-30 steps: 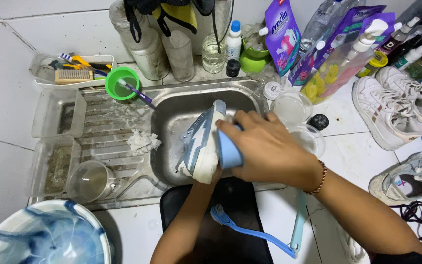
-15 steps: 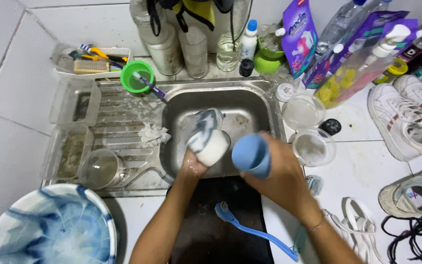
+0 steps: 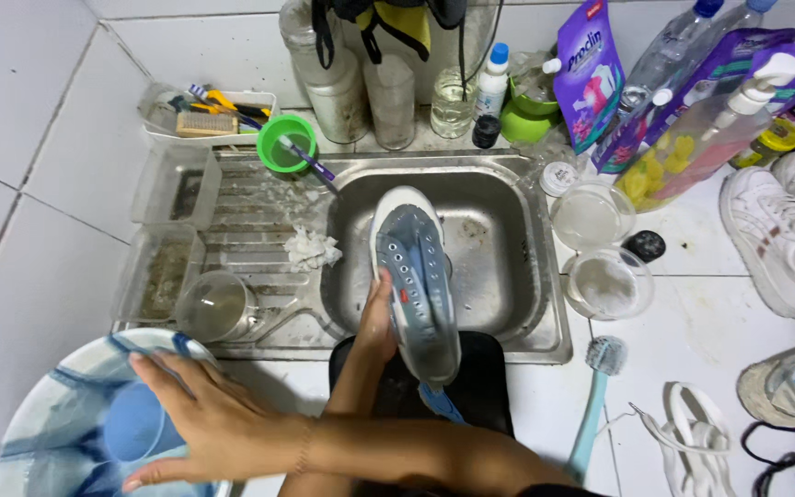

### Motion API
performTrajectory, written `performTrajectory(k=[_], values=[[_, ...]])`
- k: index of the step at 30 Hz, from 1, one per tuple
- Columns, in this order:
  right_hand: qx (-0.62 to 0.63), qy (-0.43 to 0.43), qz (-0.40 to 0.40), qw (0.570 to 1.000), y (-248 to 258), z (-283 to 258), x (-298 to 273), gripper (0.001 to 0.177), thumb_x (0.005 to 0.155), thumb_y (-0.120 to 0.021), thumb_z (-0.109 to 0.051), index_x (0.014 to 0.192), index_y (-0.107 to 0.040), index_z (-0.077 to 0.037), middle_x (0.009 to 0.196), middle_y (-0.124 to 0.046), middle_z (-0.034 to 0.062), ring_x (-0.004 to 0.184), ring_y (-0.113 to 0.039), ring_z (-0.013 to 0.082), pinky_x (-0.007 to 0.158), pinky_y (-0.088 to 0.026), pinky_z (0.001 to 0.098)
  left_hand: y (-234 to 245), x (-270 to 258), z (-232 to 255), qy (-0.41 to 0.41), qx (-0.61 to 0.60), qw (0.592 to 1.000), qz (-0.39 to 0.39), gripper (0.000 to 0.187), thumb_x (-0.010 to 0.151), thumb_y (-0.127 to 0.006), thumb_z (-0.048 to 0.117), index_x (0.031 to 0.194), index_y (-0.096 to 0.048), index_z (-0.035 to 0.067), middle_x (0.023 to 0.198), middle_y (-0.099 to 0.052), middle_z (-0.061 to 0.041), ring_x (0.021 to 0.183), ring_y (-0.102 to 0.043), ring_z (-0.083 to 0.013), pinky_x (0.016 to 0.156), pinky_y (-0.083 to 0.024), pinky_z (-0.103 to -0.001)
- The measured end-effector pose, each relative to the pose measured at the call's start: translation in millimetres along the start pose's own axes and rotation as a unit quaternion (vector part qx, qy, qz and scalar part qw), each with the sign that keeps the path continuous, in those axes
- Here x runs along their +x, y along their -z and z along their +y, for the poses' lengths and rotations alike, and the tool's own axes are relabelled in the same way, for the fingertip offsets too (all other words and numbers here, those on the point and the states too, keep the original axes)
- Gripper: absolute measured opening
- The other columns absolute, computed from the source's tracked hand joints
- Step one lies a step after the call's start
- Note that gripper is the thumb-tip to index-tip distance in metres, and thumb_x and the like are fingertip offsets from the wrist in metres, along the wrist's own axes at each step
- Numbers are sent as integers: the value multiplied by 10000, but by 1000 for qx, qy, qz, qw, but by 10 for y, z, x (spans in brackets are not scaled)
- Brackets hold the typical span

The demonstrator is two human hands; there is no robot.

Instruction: The person cleans a sneaker by scrubbing the sole and upper with a small brush and rinsing it with water from a cup over a sink.

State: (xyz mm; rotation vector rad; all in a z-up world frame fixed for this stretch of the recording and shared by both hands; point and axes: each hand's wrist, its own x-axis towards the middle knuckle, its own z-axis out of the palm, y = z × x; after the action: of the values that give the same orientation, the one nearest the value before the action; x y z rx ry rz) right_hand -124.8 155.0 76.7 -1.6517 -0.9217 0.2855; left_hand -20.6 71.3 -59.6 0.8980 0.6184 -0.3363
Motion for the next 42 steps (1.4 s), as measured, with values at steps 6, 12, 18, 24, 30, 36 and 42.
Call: performTrajectory(k=[6,12,18,24,30,36,42], values=[[264,-452,437,731,893,-950,-340,587,946,-283,-431,1511,-369,-566,1251,-756,-85,886,-781,20,738,-664,148,-39,46,231,-20,-3,1000,-6,677,943,-455,454,1551,-336,181,1497,-519,-95,1319,-543,-267,1095,-462,-438],[349,-369,374,776,1610,-36,-1243,796,726,-626,-355,1499,-466,-259,1416,-550,29,1292,-508,155,891,-478,377,-43,70,315,-42,-12,999,-8,685,931,-459,494,1526,-361,169,1467,-533,-97,1295,-555,-262,1091,-466,-437],[472,-383,245,755,1584,-198,-1131,748,801,-565,-358,1526,-432,-227,1306,-626,37,1114,-619,218,833,-560,505,32,78,311,-58,-13,998,-12,698,919,-463,533,1502,-387,157,1438,-547,-99,1272,-566,-257,1087,-469,-436],[428,-392,297,758,1580,-109,-964,646,786,-574,-341,1377,-466,-104,1236,-616,158,993,-640,312,676,-602,493,861,641,-126,-80,-23,996,-19,716,907,-467,573,1477,-412,144,1409,-561,-102,1248,-577,-252,1084,-473,-436],[448,-317,280,788,1515,139,-1103,559,801,-563,-173,1342,-525,-39,1063,-599,106,937,-601,233,699,-598,473,1005,618,-204,-93,-36,994,-36,737,895,-471,612,1453,-437,132,1379,-575,-105,1224,-589,-247,1080,-477,-435],[466,-273,263,799,1501,178,-1178,653,770,-611,-167,1388,-489,5,1177,-599,154,981,-631,284,736,-628,498,1064,552,-164,-113,-47,991,-49,763,882,-475,652,1429,-463,120,1350,-589,-107,1200,-600,-242,1076,-480,-435],[435,-217,276,829,1412,463,-1238,743,771,-663,-227,1435,-461,38,1251,-599,271,981,-662,347,753,-633,566,136,-52,477,-129,-54,988,-64,791,870,-479,691,1404,-488,107,1320,-602,-110,1177,-611,-237,1072,-484,-434]])
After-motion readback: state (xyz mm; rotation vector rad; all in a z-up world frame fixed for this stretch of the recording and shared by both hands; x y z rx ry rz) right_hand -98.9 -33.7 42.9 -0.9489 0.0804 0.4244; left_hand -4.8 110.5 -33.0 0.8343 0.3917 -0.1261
